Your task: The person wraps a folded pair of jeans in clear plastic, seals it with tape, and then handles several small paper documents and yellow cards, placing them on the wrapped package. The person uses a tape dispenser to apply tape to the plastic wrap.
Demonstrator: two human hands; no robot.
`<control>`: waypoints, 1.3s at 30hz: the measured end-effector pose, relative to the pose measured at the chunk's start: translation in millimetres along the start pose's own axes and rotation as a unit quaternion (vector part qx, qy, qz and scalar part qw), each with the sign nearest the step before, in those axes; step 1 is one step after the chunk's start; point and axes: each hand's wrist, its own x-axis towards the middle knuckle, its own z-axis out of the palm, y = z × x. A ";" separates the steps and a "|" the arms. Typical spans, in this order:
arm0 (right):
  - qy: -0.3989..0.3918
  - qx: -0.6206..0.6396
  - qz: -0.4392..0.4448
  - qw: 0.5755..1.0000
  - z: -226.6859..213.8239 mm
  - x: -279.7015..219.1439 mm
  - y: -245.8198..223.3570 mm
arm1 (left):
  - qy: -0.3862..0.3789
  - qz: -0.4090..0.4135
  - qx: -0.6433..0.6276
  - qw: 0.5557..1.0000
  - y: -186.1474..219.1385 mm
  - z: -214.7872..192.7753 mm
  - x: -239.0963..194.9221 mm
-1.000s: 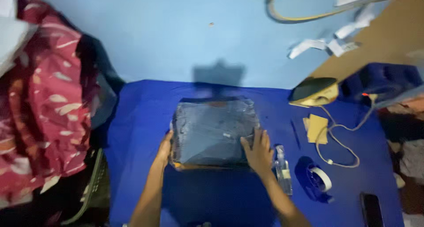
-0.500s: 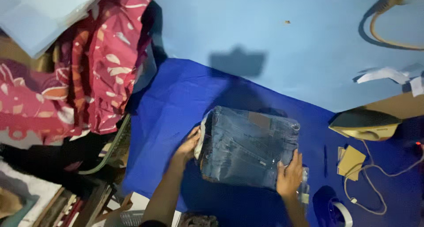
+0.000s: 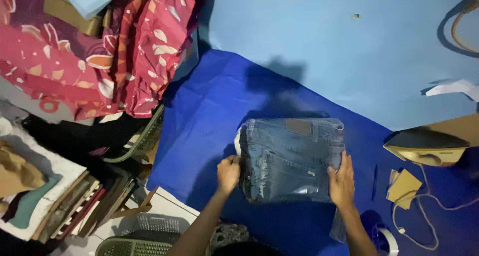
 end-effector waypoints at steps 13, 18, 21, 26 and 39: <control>0.022 0.008 -0.081 0.996 4.9 -1.1 21.5 | -0.036 -0.040 -0.399 0.915 -24.6 -22.0 18.3; 0.029 0.019 -0.086 0.996 5.6 1.3 21.8 | -0.092 -0.072 -0.210 0.971 8.5 11.4 -19.7; -0.012 0.019 -0.051 0.998 -3.3 12.1 26.4 | -0.146 -0.135 -0.025 0.980 40.9 9.3 -47.9; -0.071 -0.094 -0.027 0.993 -23.5 62.0 15.4 | -0.170 -0.161 -0.266 0.935 62.2 26.5 -116.2; 0.009 -0.108 -0.140 0.984 -19.4 14.5 -107.7 | -0.282 -0.318 -0.462 0.778 39.6 102.3 -144.3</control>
